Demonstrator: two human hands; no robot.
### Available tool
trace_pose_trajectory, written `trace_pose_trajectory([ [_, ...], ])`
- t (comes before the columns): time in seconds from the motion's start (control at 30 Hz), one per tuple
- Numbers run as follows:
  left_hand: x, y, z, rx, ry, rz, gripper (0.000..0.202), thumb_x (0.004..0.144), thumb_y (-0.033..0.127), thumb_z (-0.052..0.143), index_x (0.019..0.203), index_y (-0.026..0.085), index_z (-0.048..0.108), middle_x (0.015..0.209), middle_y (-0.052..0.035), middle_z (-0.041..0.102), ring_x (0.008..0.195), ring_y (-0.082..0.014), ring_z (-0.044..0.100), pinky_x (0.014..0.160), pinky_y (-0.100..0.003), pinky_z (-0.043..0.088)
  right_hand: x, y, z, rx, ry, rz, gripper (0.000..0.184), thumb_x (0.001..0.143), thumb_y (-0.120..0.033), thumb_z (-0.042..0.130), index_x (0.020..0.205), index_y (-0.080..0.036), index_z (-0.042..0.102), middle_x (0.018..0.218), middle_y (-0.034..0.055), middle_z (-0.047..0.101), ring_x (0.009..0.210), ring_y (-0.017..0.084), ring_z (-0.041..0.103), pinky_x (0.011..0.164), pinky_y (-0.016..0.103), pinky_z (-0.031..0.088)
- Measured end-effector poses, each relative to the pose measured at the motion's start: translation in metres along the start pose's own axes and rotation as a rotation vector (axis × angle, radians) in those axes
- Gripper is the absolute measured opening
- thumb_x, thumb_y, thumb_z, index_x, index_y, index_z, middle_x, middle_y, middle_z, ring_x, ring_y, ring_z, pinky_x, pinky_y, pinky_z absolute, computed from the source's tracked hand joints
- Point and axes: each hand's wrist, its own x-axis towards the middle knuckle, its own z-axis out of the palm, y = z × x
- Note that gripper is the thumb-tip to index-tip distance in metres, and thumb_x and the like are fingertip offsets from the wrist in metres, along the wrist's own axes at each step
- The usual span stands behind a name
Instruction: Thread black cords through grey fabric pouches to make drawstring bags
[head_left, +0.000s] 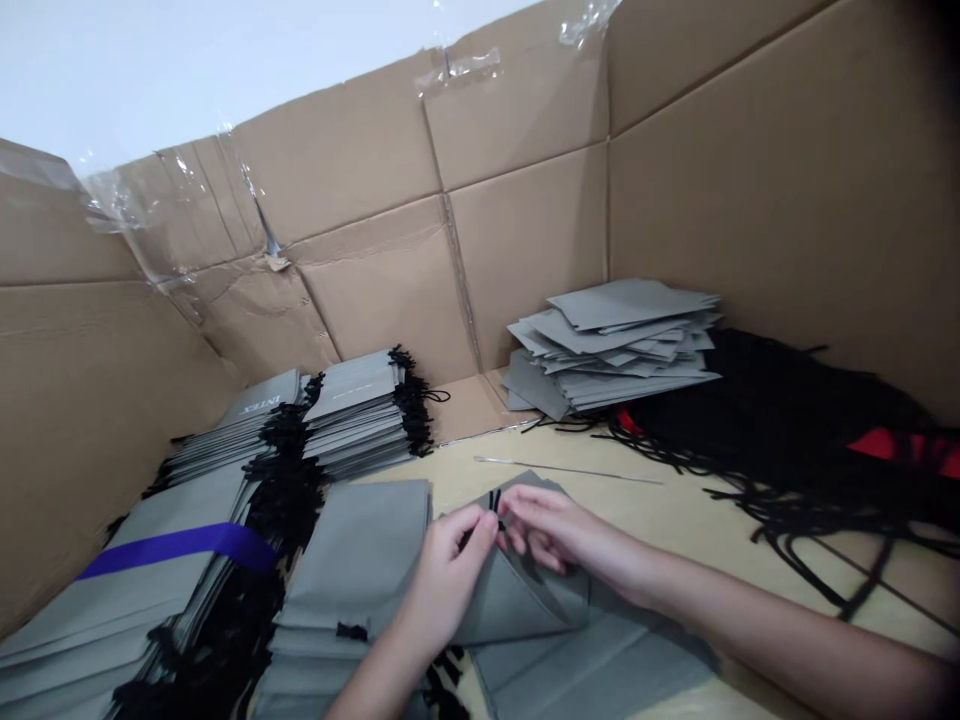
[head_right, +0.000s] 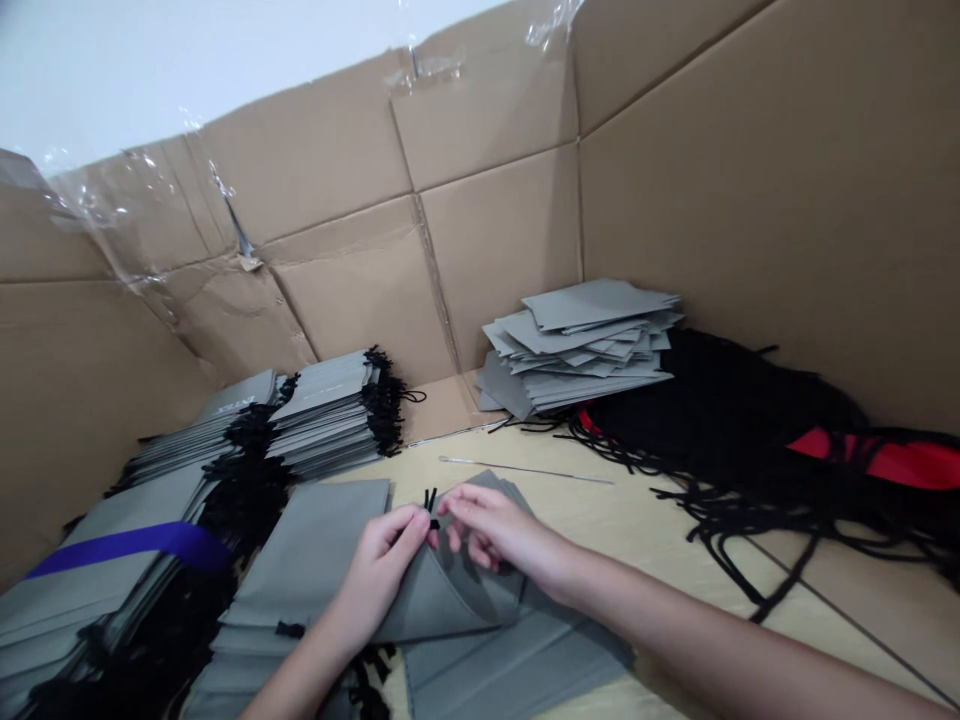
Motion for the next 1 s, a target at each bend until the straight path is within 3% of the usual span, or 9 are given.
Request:
trace_pose_trajectory([
  [0.1,0.002,-0.001,0.0,-0.178,-0.048,-0.038,0.038,0.087,0.043,0.039,0.062,0.016,0.049,0.064,0.0005,0.049,0.066,-0.0137,0.044,0.065,-0.022,0.035,0.002,0.01,0.004,-0.143,-0.016,-0.16,0.028,0.085,-0.044,0.048,0.094,-0.018,0.045,0.075,-0.0022,0.054,0.042,0.003,0.038,0.038,0.016,0.024],
  [0.2,0.002,-0.002,0.001,-0.212,-0.04,-0.07,0.041,0.084,0.049,0.042,0.062,0.016,0.047,0.062,0.0013,0.046,0.065,-0.0132,0.041,0.063,-0.022,0.034,0.001,0.014,0.008,-0.171,0.004,-0.24,0.025,0.087,-0.042,0.046,0.096,-0.019,0.044,0.076,-0.0032,0.051,0.044,0.003,0.036,0.039,0.016,0.027],
  [0.37,0.004,-0.003,0.001,-0.265,-0.02,-0.113,0.042,0.078,0.055,0.048,0.06,0.016,0.046,0.059,0.0031,0.04,0.06,-0.0117,0.035,0.058,-0.021,0.031,-0.004,0.009,0.014,-0.202,0.027,-0.225,0.021,0.083,-0.038,0.054,0.091,-0.022,0.042,0.073,-0.0055,0.044,0.047,0.005,0.036,0.041,0.016,0.03],
  [0.7,0.002,0.0,-0.001,-0.33,-0.018,-0.156,0.041,0.078,0.049,0.052,0.06,0.013,0.057,0.059,0.0002,0.051,0.06,-0.0125,0.043,0.06,-0.022,0.033,-0.008,0.009,0.009,-0.309,-0.054,-0.23,0.039,0.076,-0.049,0.059,0.094,-0.023,0.037,0.083,-0.0024,0.048,0.052,0.006,0.036,0.043,0.016,0.032],
  [0.83,0.001,0.0,0.0,-0.354,0.002,-0.184,0.042,0.075,0.051,0.055,0.057,0.013,0.057,0.057,0.0007,0.052,0.058,-0.0117,0.043,0.059,-0.022,0.032,-0.009,0.009,0.011,-0.404,-0.046,-0.301,0.027,0.083,-0.044,0.051,0.091,-0.022,0.036,0.079,-0.0024,0.049,0.057,0.009,0.041,0.049,0.019,0.035],
  [1.0,0.002,0.002,0.004,-0.386,0.019,-0.246,0.042,0.068,0.053,0.063,0.06,0.012,0.06,0.058,0.0006,0.055,0.059,-0.0123,0.045,0.059,-0.022,0.033,-0.011,0.013,0.012,-0.739,0.148,-0.362,0.003,0.087,-0.024,0.041,0.087,-0.023,0.039,0.071,-0.0023,0.053,0.063,0.013,0.05,0.058,0.023,0.037],
])
